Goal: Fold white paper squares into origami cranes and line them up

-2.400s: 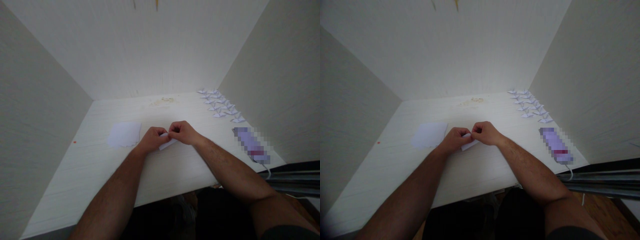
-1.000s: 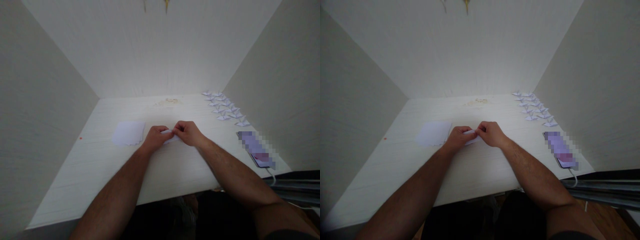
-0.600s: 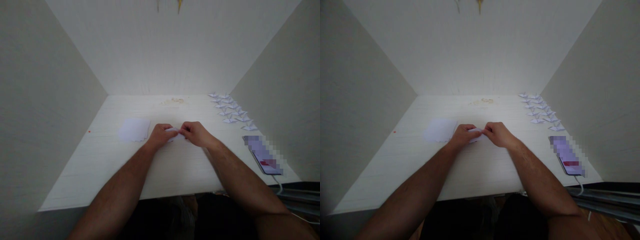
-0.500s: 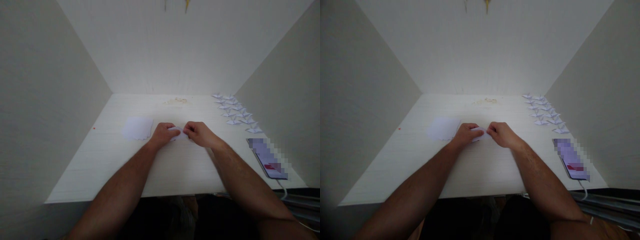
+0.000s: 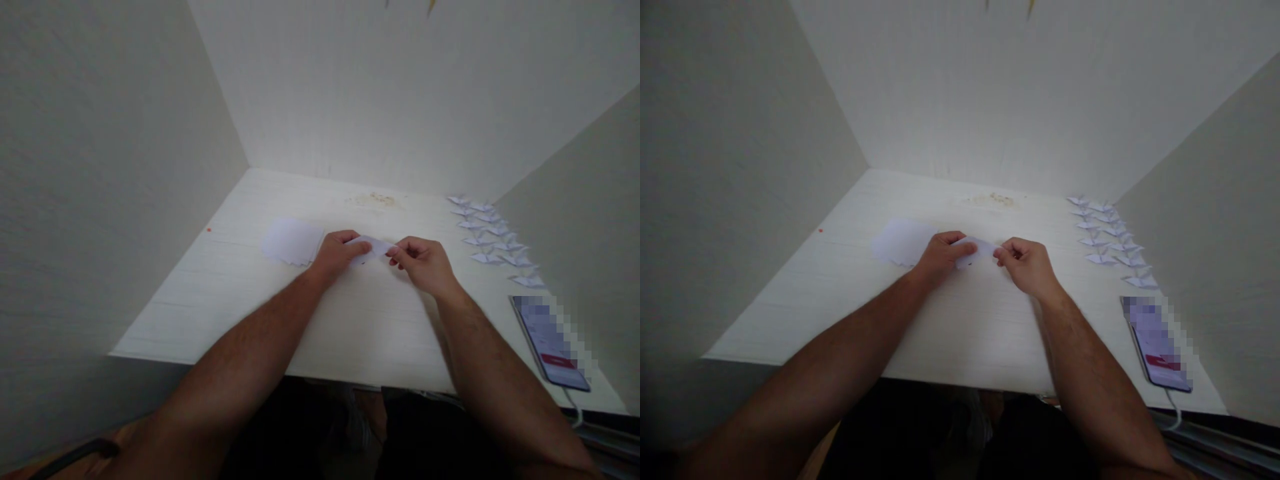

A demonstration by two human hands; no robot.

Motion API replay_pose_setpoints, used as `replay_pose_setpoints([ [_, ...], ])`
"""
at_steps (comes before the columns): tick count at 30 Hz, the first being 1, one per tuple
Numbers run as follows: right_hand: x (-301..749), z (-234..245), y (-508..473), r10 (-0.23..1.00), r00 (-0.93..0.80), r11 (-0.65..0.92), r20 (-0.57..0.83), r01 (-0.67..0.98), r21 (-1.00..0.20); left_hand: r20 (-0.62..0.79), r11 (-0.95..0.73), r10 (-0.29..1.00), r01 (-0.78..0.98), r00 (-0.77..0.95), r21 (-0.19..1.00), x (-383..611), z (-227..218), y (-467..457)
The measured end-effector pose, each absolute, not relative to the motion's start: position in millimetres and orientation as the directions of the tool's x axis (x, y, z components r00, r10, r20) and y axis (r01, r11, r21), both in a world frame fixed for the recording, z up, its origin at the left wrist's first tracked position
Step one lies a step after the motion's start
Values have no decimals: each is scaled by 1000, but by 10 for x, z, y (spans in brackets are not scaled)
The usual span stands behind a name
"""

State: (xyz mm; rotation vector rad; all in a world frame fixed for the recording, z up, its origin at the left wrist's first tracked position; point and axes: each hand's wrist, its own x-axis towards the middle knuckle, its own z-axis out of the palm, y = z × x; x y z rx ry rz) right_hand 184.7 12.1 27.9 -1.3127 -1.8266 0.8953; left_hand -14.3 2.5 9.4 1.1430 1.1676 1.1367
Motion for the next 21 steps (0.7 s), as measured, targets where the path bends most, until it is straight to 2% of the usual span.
replay_pose_setpoints([
  [3,1830,276,123,974,-125,224,190,389,-894,-35,40,990,-28,139,999,-129,73,29],
  [6,1814,280,120,976,-73,216,203,339,-916,-1,-17,975,81,224,997,-99,92,0],
  [12,1792,299,102,977,-131,209,171,383,-900,35,-72,961,126,273,989,-93,106,-7],
  [17,1784,276,101,969,-232,166,83,362,-917,4,-16,975,52,223,999,-101,91,10],
  [21,1766,257,97,959,-281,161,41,420,-893,-43,18,957,90,287,996,-100,104,-13],
])
